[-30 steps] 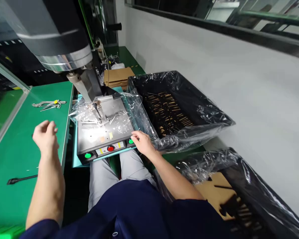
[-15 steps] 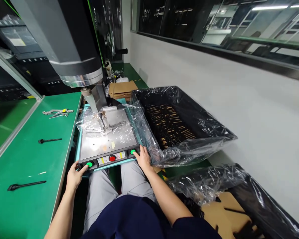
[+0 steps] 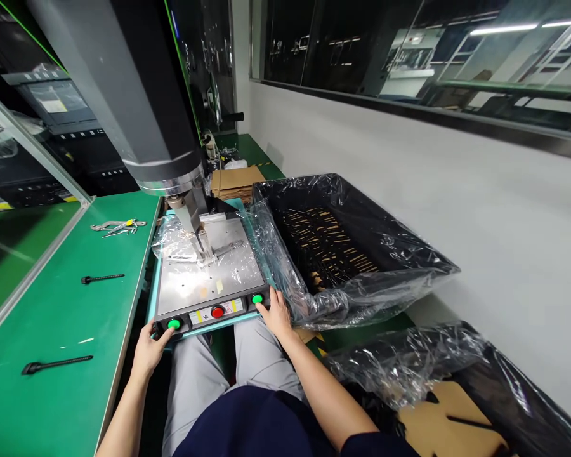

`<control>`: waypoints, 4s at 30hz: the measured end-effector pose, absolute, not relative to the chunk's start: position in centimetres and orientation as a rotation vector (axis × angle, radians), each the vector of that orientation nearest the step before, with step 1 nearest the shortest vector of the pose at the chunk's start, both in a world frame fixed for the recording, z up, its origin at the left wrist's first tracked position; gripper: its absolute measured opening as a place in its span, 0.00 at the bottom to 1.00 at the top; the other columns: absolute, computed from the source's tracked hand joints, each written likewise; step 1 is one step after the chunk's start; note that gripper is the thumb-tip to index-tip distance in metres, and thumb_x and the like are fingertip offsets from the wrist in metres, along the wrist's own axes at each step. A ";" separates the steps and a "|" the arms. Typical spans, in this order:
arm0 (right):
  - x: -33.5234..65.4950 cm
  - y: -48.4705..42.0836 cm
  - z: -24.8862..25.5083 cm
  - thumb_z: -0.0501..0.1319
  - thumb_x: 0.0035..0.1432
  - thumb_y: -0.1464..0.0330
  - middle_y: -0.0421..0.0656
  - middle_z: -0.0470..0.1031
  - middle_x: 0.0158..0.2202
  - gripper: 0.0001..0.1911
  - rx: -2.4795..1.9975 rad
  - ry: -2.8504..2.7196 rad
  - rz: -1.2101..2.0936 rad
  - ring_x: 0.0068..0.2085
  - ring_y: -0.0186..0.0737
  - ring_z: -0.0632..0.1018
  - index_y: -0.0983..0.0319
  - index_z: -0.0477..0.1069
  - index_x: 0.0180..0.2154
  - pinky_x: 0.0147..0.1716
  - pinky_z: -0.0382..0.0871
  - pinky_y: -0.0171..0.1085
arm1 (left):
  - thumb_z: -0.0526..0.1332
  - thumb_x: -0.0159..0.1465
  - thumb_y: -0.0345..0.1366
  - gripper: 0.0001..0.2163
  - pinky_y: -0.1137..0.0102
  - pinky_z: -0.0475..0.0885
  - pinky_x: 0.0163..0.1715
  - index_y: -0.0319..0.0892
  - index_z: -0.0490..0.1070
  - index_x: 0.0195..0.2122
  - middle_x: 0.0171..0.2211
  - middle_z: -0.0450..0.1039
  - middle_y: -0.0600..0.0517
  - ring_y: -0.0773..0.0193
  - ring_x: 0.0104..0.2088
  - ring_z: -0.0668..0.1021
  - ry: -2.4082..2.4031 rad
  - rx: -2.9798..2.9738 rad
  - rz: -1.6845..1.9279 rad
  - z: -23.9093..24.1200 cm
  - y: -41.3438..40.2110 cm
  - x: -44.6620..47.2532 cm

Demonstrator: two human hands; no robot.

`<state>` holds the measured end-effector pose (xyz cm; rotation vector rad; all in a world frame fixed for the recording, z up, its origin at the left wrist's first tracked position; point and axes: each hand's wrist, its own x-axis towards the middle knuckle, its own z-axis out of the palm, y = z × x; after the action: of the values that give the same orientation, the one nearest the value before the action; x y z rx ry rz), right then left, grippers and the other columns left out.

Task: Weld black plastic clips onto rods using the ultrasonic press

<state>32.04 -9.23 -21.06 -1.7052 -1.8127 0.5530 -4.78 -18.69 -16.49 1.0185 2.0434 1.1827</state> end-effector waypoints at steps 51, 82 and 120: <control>31.3 -6.4 -17.9 0.65 0.45 0.58 0.41 0.74 0.35 0.38 -1.380 -0.921 1.072 0.24 0.34 0.73 0.64 0.61 0.57 0.20 0.65 0.32 | 0.73 0.45 0.49 0.21 0.75 0.64 0.21 0.37 0.73 0.29 0.22 0.69 0.55 0.68 0.22 0.72 1.610 0.677 1.459 -13.0 -17.4 -4.4; 14.8 9.5 -0.9 0.59 0.62 0.70 0.46 0.76 0.41 0.07 -0.991 -2.246 0.660 0.48 0.44 0.74 0.64 0.76 0.39 0.50 0.65 0.40 | 0.67 0.51 0.50 0.35 0.55 0.64 0.60 0.40 0.65 0.58 0.58 0.70 0.38 0.45 0.60 0.71 2.290 0.725 1.106 -18.8 -27.4 -5.7; 16.7 -7.0 -4.0 0.65 0.57 0.62 0.44 0.78 0.38 0.19 -0.626 -1.775 1.405 0.38 0.38 0.79 0.61 0.72 0.49 0.40 0.76 0.40 | 0.65 0.54 0.49 0.17 0.67 0.72 0.31 0.38 0.70 0.29 0.25 0.72 0.50 0.65 0.26 0.74 2.049 0.676 1.712 -9.0 -11.8 -11.1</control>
<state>16.70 -6.98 -3.98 -0.6260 -1.7749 1.4047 -11.06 -11.81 -9.00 0.6762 2.0487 1.7125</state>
